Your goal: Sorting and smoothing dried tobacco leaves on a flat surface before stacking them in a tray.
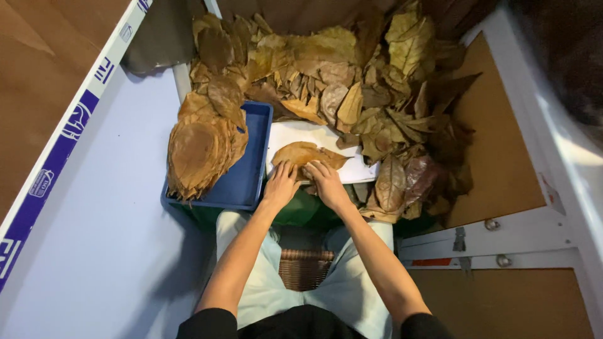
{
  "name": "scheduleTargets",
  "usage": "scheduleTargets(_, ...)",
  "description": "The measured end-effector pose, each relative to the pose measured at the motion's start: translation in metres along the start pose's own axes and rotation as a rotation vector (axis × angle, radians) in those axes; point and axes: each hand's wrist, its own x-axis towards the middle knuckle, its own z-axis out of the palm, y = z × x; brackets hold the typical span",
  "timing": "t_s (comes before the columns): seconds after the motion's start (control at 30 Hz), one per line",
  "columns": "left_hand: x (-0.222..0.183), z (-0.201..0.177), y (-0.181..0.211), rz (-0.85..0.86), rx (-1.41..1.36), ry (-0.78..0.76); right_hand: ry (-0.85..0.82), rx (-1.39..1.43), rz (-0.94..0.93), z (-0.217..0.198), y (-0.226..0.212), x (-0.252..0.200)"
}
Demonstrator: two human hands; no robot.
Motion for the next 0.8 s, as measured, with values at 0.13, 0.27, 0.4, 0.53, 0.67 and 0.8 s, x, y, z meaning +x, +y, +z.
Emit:
scheduleTargets(0.13,0.0,-0.012,-0.01,0.034,-0.094,0.026,-0.062,-0.061,-0.077,0.041,0.022,0.023)
scheduleTargets(0.27,0.002,0.006,-0.012,0.08,-0.076,0.131,-0.015,0.122,-0.178,0.046,0.031,0.059)
scheduleTargets(0.4,0.007,0.01,-0.005,0.055,0.026,0.213,-0.04,0.11,-0.172,0.058,0.046,0.084)
scheduleTargets(0.53,-0.004,0.018,0.007,-0.019,0.013,0.14,-0.083,0.174,-0.194,0.041,0.04,0.081)
scheduleTargets(0.67,0.0,0.016,0.006,-0.06,0.0,0.072,-0.09,0.173,-0.209,0.019,0.051,0.085)
scheduleTargets(0.8,0.0,0.003,0.009,-0.093,-0.02,0.022,-0.06,0.029,-0.215,-0.012,0.053,0.091)
